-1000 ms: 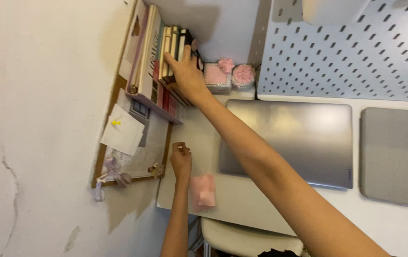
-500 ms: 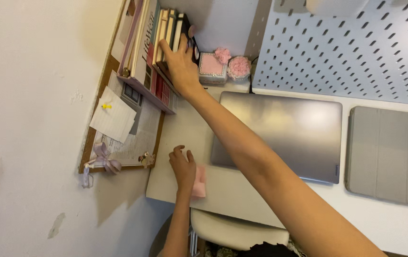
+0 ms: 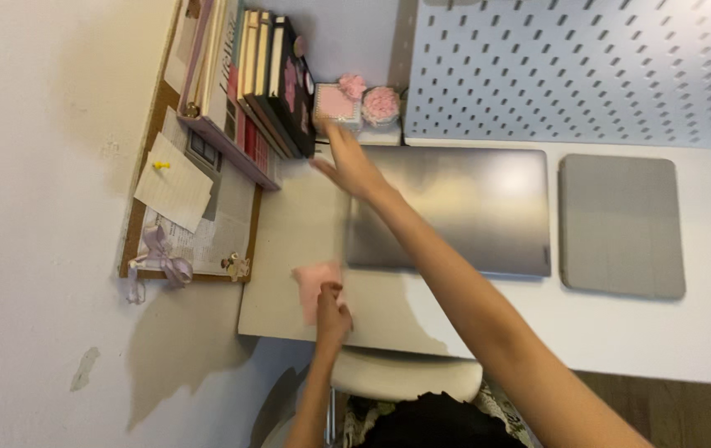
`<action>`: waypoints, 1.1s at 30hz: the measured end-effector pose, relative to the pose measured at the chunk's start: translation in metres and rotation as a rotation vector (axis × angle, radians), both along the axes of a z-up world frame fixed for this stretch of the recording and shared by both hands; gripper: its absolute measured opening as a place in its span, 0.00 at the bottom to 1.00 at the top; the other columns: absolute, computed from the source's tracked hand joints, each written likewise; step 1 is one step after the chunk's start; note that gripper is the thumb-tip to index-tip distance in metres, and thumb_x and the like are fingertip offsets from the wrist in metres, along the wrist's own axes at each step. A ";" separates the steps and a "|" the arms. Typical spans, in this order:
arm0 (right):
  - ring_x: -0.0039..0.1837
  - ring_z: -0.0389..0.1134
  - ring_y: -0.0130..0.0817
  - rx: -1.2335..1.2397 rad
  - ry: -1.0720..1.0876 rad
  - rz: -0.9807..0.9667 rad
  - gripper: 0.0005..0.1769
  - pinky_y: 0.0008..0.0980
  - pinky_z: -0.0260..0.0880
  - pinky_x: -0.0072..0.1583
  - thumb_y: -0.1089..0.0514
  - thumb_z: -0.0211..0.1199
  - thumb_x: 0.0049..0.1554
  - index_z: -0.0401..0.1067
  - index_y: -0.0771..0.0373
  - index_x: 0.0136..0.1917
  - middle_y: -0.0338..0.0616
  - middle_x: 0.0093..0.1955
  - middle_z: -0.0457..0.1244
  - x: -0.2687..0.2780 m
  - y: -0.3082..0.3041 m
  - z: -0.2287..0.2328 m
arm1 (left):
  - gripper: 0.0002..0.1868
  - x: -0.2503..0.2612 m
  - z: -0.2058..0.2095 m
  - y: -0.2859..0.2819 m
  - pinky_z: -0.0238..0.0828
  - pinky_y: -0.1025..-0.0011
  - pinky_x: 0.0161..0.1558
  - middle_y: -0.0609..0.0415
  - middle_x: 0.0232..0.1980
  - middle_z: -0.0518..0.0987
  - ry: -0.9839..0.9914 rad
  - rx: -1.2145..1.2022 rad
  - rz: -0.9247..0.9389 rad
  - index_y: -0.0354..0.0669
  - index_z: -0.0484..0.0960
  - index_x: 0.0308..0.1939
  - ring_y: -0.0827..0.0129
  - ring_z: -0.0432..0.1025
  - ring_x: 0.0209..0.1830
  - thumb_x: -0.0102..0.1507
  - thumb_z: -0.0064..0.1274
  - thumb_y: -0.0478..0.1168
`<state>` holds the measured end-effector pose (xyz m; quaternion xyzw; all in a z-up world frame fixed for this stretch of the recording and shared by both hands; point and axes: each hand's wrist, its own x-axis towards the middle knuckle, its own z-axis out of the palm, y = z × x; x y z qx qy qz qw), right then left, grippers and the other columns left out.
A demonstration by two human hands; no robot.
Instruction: The person organizes a desk area by placing a keyboard and a box into a drawer, arranging pens in a wall-mounted holder, and wiping the desk surface with a cloth. They also coil a power adapter cable and store it in the drawer.
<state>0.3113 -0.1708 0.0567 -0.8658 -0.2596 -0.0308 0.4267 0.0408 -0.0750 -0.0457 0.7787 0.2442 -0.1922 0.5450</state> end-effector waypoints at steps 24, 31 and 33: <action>0.45 0.73 0.52 -0.186 0.203 -0.301 0.14 0.45 0.73 0.48 0.67 0.63 0.49 0.81 0.65 0.50 0.58 0.44 0.72 -0.210 0.007 -0.056 | 0.12 -0.015 0.044 0.071 0.73 0.65 0.48 0.47 0.47 0.77 -0.605 0.140 0.246 0.35 0.75 0.49 0.59 0.75 0.45 0.62 0.46 0.25; 0.55 0.74 0.53 0.626 1.262 -0.383 0.21 0.53 0.75 0.56 0.56 0.52 0.66 0.65 0.68 0.69 0.60 0.58 0.69 -0.190 0.075 -0.183 | 0.20 -0.039 0.035 0.070 0.71 0.54 0.60 0.42 0.54 0.77 -0.809 0.612 -0.208 0.33 0.74 0.62 0.49 0.73 0.56 0.66 0.41 0.29; 0.63 0.68 0.45 0.886 1.468 -0.179 0.30 0.51 0.66 0.62 0.40 0.47 0.70 0.62 0.63 0.74 0.49 0.65 0.65 -0.193 0.078 -0.196 | 0.22 -0.043 0.011 0.090 0.68 0.52 0.60 0.40 0.56 0.77 -0.825 0.745 -0.310 0.35 0.73 0.68 0.47 0.73 0.56 0.71 0.39 0.36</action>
